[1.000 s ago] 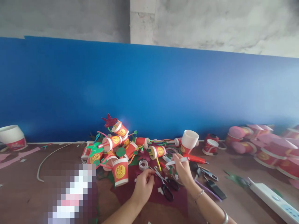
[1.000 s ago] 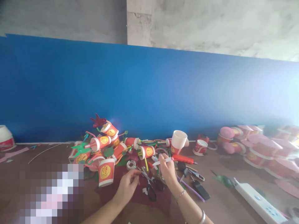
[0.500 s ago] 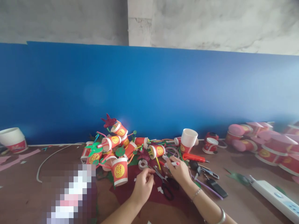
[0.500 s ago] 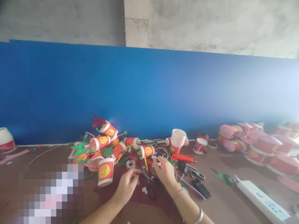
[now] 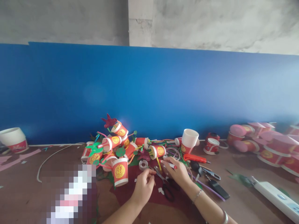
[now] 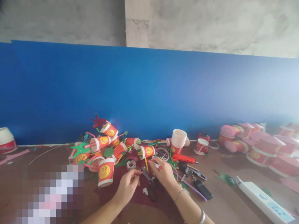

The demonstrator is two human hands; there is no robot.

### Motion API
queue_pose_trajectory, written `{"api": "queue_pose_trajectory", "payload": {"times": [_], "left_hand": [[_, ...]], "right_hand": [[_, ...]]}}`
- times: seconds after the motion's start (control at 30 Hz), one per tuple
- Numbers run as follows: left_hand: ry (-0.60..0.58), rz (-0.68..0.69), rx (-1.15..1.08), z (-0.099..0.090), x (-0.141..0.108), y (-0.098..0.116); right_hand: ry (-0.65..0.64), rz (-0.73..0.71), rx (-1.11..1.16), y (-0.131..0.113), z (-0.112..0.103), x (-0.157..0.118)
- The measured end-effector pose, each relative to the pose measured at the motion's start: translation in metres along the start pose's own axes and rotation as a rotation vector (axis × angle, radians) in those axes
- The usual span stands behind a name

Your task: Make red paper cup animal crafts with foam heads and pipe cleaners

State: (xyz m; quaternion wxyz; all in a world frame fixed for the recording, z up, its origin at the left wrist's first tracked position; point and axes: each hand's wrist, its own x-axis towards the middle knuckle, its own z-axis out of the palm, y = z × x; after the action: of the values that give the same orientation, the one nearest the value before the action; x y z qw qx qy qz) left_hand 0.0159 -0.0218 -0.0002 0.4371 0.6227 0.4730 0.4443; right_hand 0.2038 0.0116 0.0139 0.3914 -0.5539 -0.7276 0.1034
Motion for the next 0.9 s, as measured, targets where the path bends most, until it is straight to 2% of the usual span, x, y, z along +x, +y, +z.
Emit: {"api": "queue_pose_trajectory", "payload": {"times": [0.3, 0.5, 0.63, 0.77, 0.9], "left_hand": [[0.006, 0.0, 0.009, 0.0, -0.001, 0.001], [-0.005, -0.034, -0.009, 0.002, 0.002, -0.001], [-0.001, -0.06, -0.008, 0.002, 0.004, -0.002], [0.0, -0.037, -0.007, 0.002, 0.004, -0.001], [0.002, -0.047, -0.006, 0.003, 0.003, 0.0]], "right_hand": [[-0.062, 0.044, 0.096, -0.011, 0.002, 0.004], [-0.048, 0.184, 0.001, -0.017, 0.006, 0.037], [-0.09, 0.216, -0.028, -0.018, 0.018, 0.059], [-0.119, 0.227, -0.047, -0.018, 0.027, 0.063], [-0.098, 0.217, -0.119, -0.012, 0.025, 0.064]]}}
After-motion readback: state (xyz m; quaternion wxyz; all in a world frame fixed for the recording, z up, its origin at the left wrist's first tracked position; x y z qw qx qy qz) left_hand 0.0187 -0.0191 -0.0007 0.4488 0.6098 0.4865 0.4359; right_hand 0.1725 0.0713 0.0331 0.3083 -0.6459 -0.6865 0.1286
